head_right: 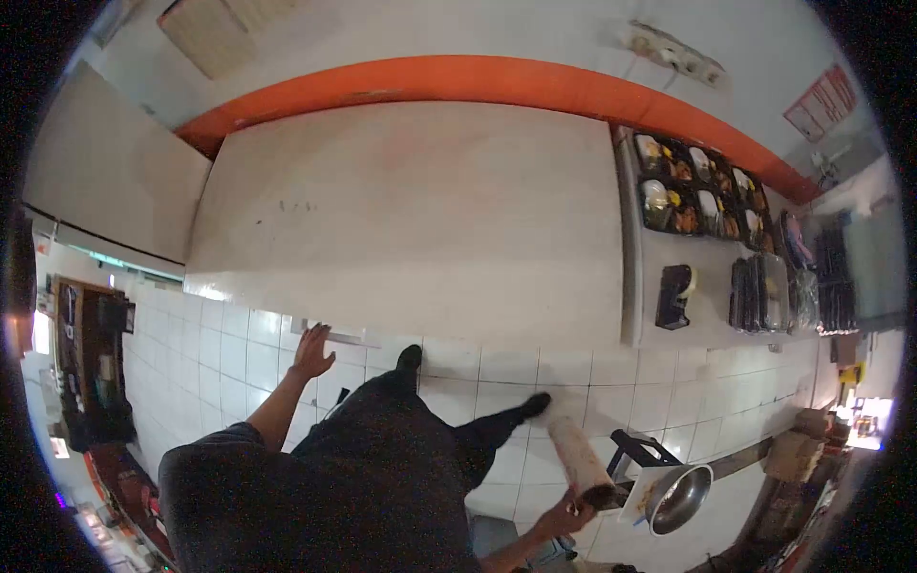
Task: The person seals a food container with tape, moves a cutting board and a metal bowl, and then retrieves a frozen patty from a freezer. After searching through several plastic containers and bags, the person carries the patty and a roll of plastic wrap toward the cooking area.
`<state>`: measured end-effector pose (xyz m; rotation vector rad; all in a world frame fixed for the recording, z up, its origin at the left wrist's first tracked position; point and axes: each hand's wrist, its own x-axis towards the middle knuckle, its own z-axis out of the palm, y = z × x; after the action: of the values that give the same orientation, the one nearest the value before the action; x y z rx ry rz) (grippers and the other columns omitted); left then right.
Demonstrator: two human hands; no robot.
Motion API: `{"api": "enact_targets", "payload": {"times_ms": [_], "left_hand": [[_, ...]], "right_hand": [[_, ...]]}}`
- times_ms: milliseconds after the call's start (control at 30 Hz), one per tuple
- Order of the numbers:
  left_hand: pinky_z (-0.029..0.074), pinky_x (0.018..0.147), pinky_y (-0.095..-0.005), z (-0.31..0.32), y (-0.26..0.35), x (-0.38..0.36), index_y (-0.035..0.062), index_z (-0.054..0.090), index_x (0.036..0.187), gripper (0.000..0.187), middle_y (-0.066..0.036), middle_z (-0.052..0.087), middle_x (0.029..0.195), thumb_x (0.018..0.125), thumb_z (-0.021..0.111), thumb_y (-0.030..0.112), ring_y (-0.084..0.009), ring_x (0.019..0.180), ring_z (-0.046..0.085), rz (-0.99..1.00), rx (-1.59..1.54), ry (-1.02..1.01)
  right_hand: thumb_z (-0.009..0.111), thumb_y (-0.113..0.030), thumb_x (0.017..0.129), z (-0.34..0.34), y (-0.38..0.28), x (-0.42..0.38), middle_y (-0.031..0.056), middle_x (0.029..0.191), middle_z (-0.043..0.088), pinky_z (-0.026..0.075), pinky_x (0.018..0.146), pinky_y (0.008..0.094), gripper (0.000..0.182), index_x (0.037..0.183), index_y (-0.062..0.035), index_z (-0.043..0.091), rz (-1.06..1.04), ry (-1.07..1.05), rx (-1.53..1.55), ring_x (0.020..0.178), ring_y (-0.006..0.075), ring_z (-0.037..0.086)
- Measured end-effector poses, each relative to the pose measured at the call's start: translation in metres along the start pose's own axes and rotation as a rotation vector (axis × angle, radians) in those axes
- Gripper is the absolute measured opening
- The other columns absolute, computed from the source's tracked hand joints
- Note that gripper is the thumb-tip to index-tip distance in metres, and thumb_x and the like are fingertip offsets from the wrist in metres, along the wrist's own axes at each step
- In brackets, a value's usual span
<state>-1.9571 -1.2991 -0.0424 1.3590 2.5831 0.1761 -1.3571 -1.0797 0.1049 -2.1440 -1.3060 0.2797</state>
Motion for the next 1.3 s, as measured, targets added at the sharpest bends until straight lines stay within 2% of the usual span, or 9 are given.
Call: {"api": "enact_targets", "payload": {"times_ms": [267,333,367,500,600,633,733,1067,1300], "left_hand": [[0.043,0.103,-0.0559,-0.038,-0.052,0.049,0.0018,0.063,0.11,0.054,-0.02,0.067,0.114,0.075,0.074,0.042,-0.039,0.108,0.062,0.076,0.145,-0.653],[0.045,0.102,-0.0551,-0.079,-0.022,0.071,0.0032,0.065,0.11,0.056,-0.018,0.068,0.117,0.079,0.073,0.049,-0.0396,0.113,0.062,0.211,0.137,-0.884],[0.033,0.115,-0.0553,-0.083,-0.073,0.09,0.0071,0.061,0.125,0.065,-0.017,0.056,0.139,0.087,0.065,0.06,-0.0375,0.134,0.047,0.427,0.284,-0.938],[0.041,0.107,-0.0434,-0.452,0.062,0.14,-0.0005,0.059,0.129,0.065,-0.022,0.056,0.134,0.091,0.066,0.052,-0.0359,0.125,0.052,0.1,0.286,-0.852],[0.041,0.105,-0.0469,-0.552,-0.012,0.205,0.0058,0.048,0.143,0.059,-0.022,0.056,0.131,0.095,0.063,0.037,-0.0376,0.12,0.052,0.223,0.539,0.096],[0.04,0.107,-0.0467,-0.587,0.018,0.244,0.0064,0.045,0.146,0.058,-0.022,0.053,0.138,0.096,0.063,0.031,-0.039,0.124,0.05,-0.043,0.48,0.062],[0.039,0.108,-0.0449,-0.644,-0.036,0.377,0.0054,0.049,0.144,0.057,-0.022,0.057,0.136,0.094,0.065,0.027,-0.0389,0.125,0.052,0.282,0.65,0.775],[0.039,0.111,-0.0378,-0.76,-0.046,0.574,0.0039,0.053,0.14,0.051,-0.019,0.057,0.138,0.099,0.059,0.034,-0.0272,0.129,0.054,0.332,0.782,0.889],[0.04,0.11,-0.0375,-0.719,-0.082,0.585,0.0035,0.052,0.14,0.052,-0.019,0.057,0.138,0.099,0.059,0.035,-0.0267,0.128,0.055,0.221,0.716,0.935]], "right_hand": [[0.074,-0.027,0.092,0.028,-0.052,-0.071,0.0191,0.123,0.066,0.051,0.096,0.0368,0.055,0.135,0.0037,0.057,-0.316,-0.111,0.211,0.109,0.0272,0.065],[0.076,-0.013,0.089,0.006,-0.072,-0.065,0.01,0.12,0.067,0.05,0.086,0.0296,0.039,0.122,0.0037,0.064,-0.02,-0.363,0.367,0.098,0.0158,0.063],[0.068,-0.022,0.094,-0.003,-0.074,-0.056,0.0153,0.151,0.047,0.035,0.113,0.0346,0.065,0.148,0.0017,0.042,0.014,-0.515,0.387,0.139,0.0232,0.044],[0.074,-0.014,0.091,-0.002,-0.036,-0.042,0.006,0.102,0.066,0.053,0.079,0.0302,0.034,0.116,0.0055,0.062,0.064,-0.353,0.502,0.087,0.0162,0.061],[0.072,-0.02,0.094,0.017,-0.059,-0.042,0.0034,0.094,0.064,0.053,0.078,0.0304,0.034,0.115,0.0041,0.062,0.179,0.041,0.713,0.084,0.0148,0.061],[0.071,-0.022,0.095,0.031,-0.082,-0.035,0.0033,0.096,0.063,0.052,0.08,0.0298,0.034,0.116,0.0028,0.062,0.146,-0.081,0.907,0.086,0.0136,0.06],[0.068,-0.023,0.097,0.105,-0.135,0.003,0.0032,0.102,0.061,0.05,0.082,0.0286,0.035,0.122,0.0004,0.06,0.138,-0.425,0.9,0.092,0.0102,0.057],[0.071,-0.042,0.092,0.508,-0.505,0.046,0.0094,0.106,0.066,0.056,0.072,0.0361,0.054,0.124,-0.0007,0.06,-0.08,-0.89,0.806,0.088,0.0195,0.064],[0.077,-0.034,0.088,0.638,-0.641,0.067,0.0178,0.119,0.059,0.064,0.087,0.0371,0.061,0.124,0.0082,0.051,0.366,-1.007,1.148,0.1,0.0282,0.067]]}}
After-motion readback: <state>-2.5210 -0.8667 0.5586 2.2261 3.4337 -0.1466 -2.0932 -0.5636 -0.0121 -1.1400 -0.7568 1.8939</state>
